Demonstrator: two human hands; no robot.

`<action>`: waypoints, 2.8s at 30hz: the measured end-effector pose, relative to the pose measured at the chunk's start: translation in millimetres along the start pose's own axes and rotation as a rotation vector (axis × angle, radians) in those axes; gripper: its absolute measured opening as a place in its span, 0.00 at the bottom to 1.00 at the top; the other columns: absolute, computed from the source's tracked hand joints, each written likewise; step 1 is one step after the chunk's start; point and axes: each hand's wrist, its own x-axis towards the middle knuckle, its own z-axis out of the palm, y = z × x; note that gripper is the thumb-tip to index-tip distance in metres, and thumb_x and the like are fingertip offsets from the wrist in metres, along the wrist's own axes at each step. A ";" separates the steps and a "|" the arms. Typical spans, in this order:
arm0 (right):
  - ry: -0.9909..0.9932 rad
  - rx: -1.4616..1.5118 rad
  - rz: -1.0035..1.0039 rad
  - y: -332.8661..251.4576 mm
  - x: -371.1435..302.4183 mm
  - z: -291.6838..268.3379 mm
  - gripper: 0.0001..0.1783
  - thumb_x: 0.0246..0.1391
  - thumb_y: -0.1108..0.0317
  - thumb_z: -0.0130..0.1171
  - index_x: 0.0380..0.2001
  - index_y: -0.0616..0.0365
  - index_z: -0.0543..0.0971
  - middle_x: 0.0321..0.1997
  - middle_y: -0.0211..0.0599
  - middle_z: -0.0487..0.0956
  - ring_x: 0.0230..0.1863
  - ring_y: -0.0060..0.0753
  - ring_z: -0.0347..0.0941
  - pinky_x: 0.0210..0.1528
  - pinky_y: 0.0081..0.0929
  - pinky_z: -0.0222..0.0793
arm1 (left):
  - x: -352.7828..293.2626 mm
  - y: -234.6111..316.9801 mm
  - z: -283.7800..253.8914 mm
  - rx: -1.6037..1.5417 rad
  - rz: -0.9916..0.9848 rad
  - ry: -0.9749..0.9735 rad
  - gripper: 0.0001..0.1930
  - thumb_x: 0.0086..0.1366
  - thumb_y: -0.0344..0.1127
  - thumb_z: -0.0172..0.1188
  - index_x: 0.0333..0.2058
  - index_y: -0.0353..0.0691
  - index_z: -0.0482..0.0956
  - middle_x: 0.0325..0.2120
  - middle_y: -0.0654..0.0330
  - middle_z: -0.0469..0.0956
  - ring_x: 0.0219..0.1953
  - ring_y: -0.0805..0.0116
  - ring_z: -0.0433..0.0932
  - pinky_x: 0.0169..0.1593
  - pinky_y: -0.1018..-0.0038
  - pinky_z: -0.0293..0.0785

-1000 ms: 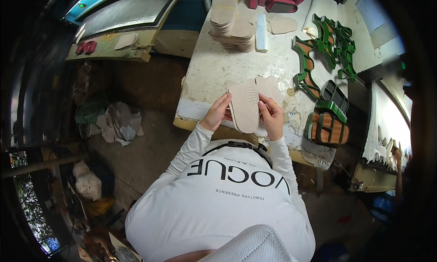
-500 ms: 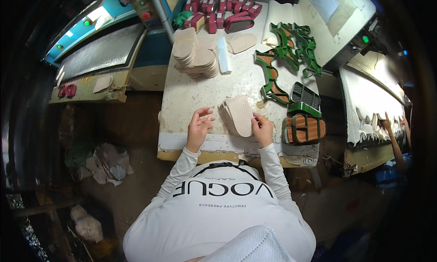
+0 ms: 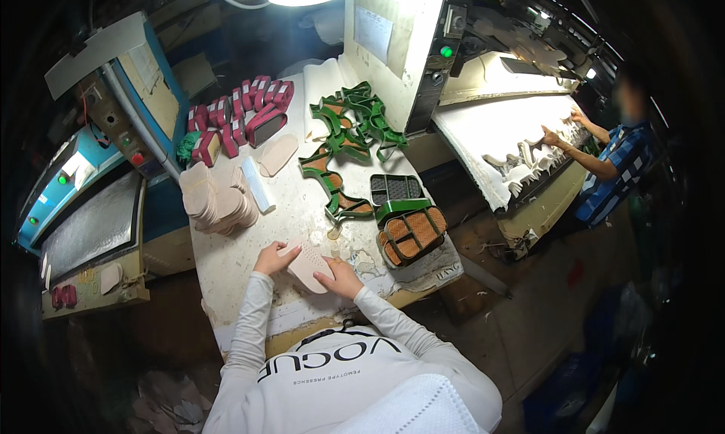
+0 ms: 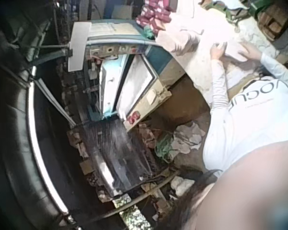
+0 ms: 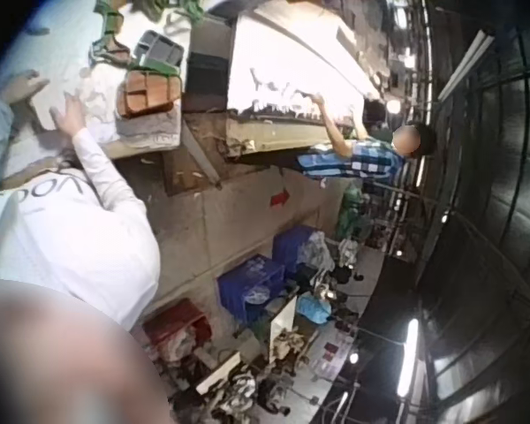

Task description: The person picks up beige insoles and aligns them in pairs, then applies adhesive strips to the insoles and places them on the table. The person handles multiple insoles and adhesive strips throughout the clip.

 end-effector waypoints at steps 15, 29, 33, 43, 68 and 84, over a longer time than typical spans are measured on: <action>-0.321 0.095 -0.142 -34.4 0.0 -34.9 0.38 0.36 0.54 0.70 0.51 0.58 0.71 0.43 0.48 0.76 0.48 0.48 0.71 0.54 0.34 0.64 | -114.1 11.7 -29.5 -0.585 0.266 0.026 0.32 0.40 0.34 0.75 0.42 0.40 0.65 0.36 0.60 0.73 0.41 0.73 0.73 0.44 0.76 0.71; 0.030 0.760 0.120 18.0 25.8 2.7 0.28 0.65 0.58 0.45 0.62 0.61 0.59 0.65 0.42 0.60 0.66 0.33 0.54 0.66 0.29 0.49 | -107.6 63.6 -5.5 0.476 0.274 0.216 0.39 0.34 0.47 0.75 0.46 0.40 0.68 0.41 0.53 0.69 0.46 0.56 0.70 0.44 0.60 0.69; 0.117 0.638 0.042 21.7 18.1 22.1 0.33 0.67 0.51 0.34 0.66 0.63 0.50 0.69 0.45 0.54 0.69 0.37 0.48 0.69 0.28 0.38 | -99.5 67.0 -1.4 0.496 0.240 0.124 0.42 0.33 0.48 0.76 0.48 0.42 0.66 0.41 0.53 0.69 0.44 0.55 0.72 0.44 0.60 0.69; -0.025 0.738 0.051 9.1 1.5 39.6 0.30 0.66 0.55 0.36 0.64 0.65 0.54 0.68 0.46 0.56 0.69 0.37 0.49 0.68 0.26 0.41 | -102.7 63.4 16.0 0.539 0.252 0.102 0.44 0.31 0.46 0.77 0.50 0.44 0.65 0.37 0.54 0.74 0.36 0.52 0.78 0.39 0.60 0.74; 0.073 0.613 0.532 -9.7 45.2 16.6 0.35 0.49 0.52 0.64 0.52 0.69 0.70 0.27 0.33 0.78 0.26 0.21 0.76 0.22 0.17 0.73 | 11.6 -3.9 -1.2 -0.811 -0.041 0.430 0.31 0.54 0.42 0.68 0.53 0.35 0.67 0.47 0.54 0.72 0.47 0.66 0.73 0.50 0.72 0.70; -0.094 -0.299 -0.292 -36.7 204.2 14.6 0.27 0.51 0.51 0.58 0.52 0.55 0.74 0.40 0.50 0.78 0.50 0.53 0.69 0.54 0.40 0.63 | -131.9 -44.9 -6.9 -1.060 -0.171 0.319 0.12 0.68 0.37 0.50 0.46 0.40 0.74 0.41 0.62 0.78 0.43 0.76 0.76 0.45 0.80 0.69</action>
